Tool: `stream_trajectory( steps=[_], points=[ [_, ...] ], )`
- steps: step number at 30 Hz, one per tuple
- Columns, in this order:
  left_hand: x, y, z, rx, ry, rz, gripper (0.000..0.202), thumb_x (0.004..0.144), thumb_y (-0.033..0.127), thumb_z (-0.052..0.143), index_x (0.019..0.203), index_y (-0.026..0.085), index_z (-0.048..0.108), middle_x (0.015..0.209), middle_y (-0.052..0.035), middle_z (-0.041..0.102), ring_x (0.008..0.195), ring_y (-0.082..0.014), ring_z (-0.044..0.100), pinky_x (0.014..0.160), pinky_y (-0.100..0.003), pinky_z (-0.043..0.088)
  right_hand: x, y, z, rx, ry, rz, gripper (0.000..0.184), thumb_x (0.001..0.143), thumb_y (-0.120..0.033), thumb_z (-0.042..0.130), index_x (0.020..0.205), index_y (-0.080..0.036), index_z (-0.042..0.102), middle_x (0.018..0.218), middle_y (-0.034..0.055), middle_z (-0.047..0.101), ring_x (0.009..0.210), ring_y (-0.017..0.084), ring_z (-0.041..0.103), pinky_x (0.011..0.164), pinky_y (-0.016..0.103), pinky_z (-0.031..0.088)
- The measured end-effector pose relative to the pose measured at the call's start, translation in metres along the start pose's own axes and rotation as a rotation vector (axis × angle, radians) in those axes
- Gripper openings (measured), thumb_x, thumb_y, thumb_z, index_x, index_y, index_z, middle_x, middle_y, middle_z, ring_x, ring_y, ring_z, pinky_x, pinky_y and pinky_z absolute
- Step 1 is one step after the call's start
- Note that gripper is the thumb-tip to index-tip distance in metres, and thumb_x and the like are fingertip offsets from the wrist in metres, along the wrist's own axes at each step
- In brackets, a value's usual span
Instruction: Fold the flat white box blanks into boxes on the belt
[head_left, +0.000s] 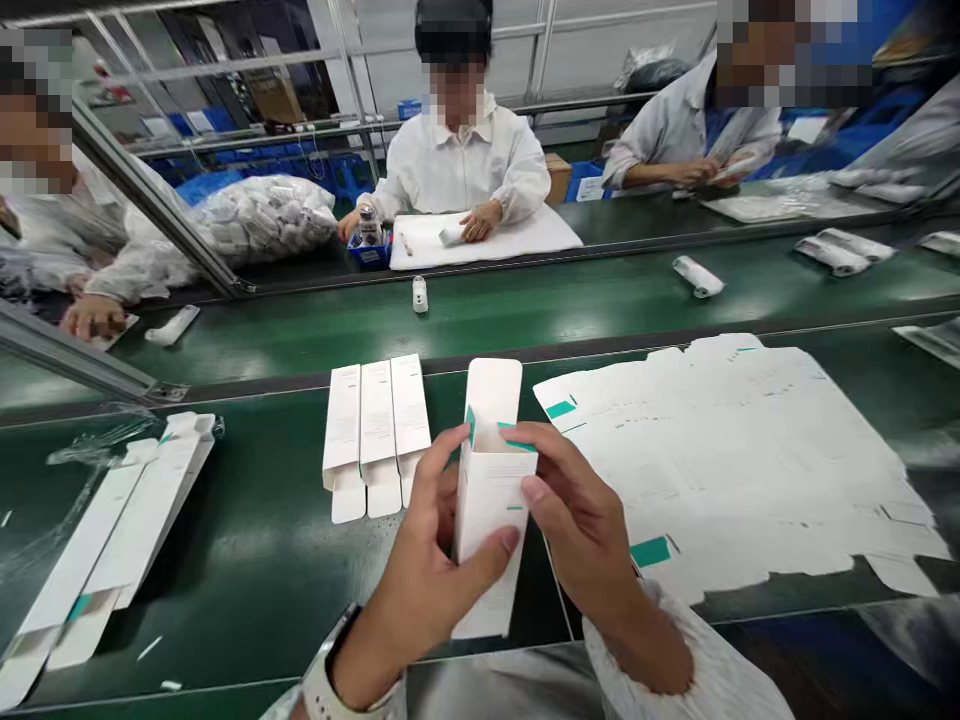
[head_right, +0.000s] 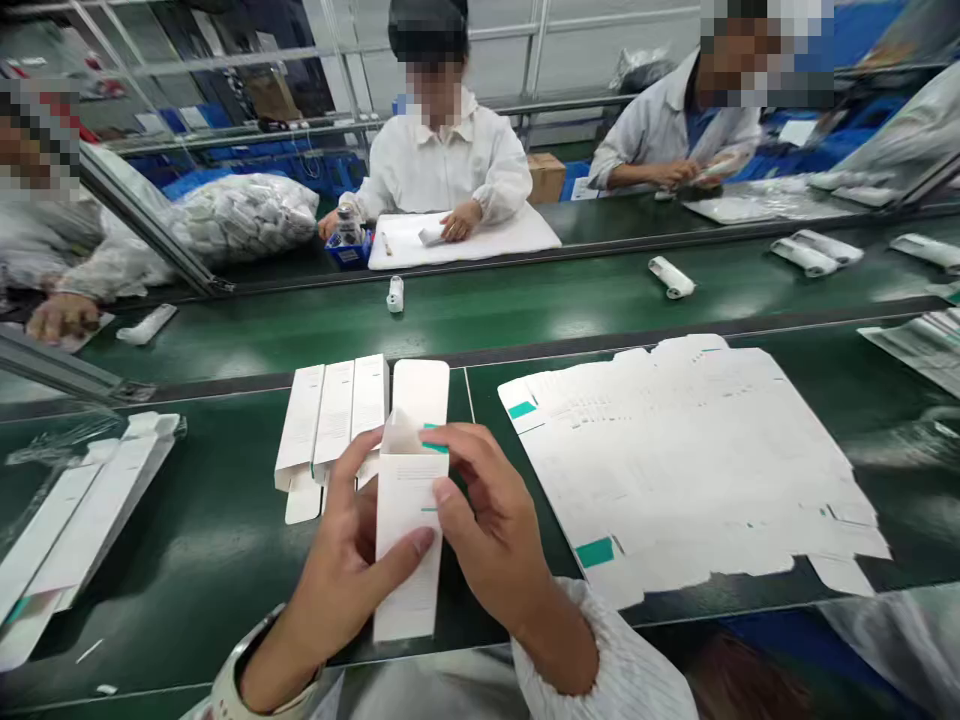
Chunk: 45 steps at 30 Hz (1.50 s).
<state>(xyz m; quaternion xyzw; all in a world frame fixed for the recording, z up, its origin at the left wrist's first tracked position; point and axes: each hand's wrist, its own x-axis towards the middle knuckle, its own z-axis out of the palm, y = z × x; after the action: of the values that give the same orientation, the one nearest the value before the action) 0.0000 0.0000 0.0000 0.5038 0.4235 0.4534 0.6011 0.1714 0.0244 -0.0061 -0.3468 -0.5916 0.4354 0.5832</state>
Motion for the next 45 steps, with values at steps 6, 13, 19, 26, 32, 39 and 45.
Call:
stream_trajectory(
  steps=[6, 13, 19, 26, 32, 39, 45],
  points=[
    [-0.003, 0.008, -0.004, -0.001, -0.023, -0.012, 0.071, 0.104, 0.042, 0.084, 0.161, 0.047, 0.041, 0.140, -0.0009, 0.078, 0.109, -0.0208, 0.078, 0.082, -0.028, 0.062, -0.009, -0.003, -0.002, -0.050, -0.007, -0.026, 0.032, 0.114, -0.025, 0.067, 0.139, -0.044, 0.074, 0.128, -0.0010, 0.073, 0.112, 0.015, 0.070, 0.090, 0.024, 0.057],
    [-0.011, 0.007, -0.018, 0.142, -0.151, -0.002, 0.038, 0.107, 0.041, 0.079, 0.138, 0.043, 0.057, 0.114, 0.0005, 0.070, 0.095, -0.0191, 0.067, 0.078, -0.028, 0.057, -0.002, -0.028, 0.005, 0.433, 0.192, 0.459, 0.018, 0.107, -0.048, 0.078, 0.115, -0.032, 0.073, 0.116, 0.0022, 0.080, 0.086, 0.019, 0.074, 0.072, 0.030, 0.059],
    [-0.016, 0.013, -0.024, 0.275, -0.220, -0.024, 0.045, 0.110, 0.044, 0.073, 0.135, 0.039, 0.036, 0.114, -0.0019, 0.065, 0.091, -0.0207, 0.066, 0.078, -0.034, 0.057, 0.011, -0.044, -0.003, 0.570, -0.076, 0.675, 0.021, 0.104, -0.035, 0.081, 0.126, -0.034, 0.080, 0.125, 0.0006, 0.081, 0.091, 0.014, 0.074, 0.076, 0.022, 0.058],
    [-0.013, 0.017, -0.020, 0.129, -0.172, -0.066, 0.052, 0.111, 0.045, 0.071, 0.141, 0.036, 0.030, 0.127, -0.0052, 0.068, 0.091, -0.0191, 0.073, 0.075, -0.034, 0.060, 0.000, -0.036, -0.003, 0.293, -0.148, 0.357, 0.009, 0.102, -0.036, 0.088, 0.100, -0.032, 0.081, 0.132, -0.0008, 0.085, 0.118, 0.017, 0.081, 0.098, 0.027, 0.065],
    [-0.013, 0.017, -0.020, 0.051, -0.190, -0.119, 0.065, 0.110, 0.042, 0.074, 0.152, 0.035, 0.025, 0.135, -0.0099, 0.069, 0.092, -0.0222, 0.078, 0.079, -0.040, 0.067, 0.007, -0.039, -0.001, 0.112, -0.135, 0.387, 0.019, 0.098, -0.034, 0.092, 0.116, -0.041, 0.087, 0.125, -0.0028, 0.088, 0.101, 0.014, 0.085, 0.080, 0.018, 0.069],
    [-0.016, 0.012, -0.022, -0.014, -0.252, -0.144, 0.064, 0.111, 0.045, 0.073, 0.154, 0.041, 0.025, 0.141, -0.0085, 0.071, 0.093, -0.0167, 0.074, 0.089, -0.040, 0.065, 0.008, -0.044, -0.005, 0.134, -0.047, 0.463, 0.013, 0.100, -0.044, 0.089, 0.111, -0.039, 0.092, 0.101, 0.0020, 0.089, 0.092, 0.022, 0.086, 0.049, 0.019, 0.059],
    [-0.012, 0.010, -0.023, 0.008, -0.271, -0.093, 0.064, 0.111, 0.042, 0.072, 0.154, 0.042, 0.025, 0.133, -0.0066, 0.069, 0.099, -0.0206, 0.076, 0.087, -0.042, 0.068, 0.013, -0.036, -0.002, 0.192, 0.000, 0.475, 0.010, 0.098, -0.041, 0.090, 0.107, -0.037, 0.094, 0.103, 0.0037, 0.091, 0.098, 0.025, 0.086, 0.057, 0.025, 0.066]
  ],
)
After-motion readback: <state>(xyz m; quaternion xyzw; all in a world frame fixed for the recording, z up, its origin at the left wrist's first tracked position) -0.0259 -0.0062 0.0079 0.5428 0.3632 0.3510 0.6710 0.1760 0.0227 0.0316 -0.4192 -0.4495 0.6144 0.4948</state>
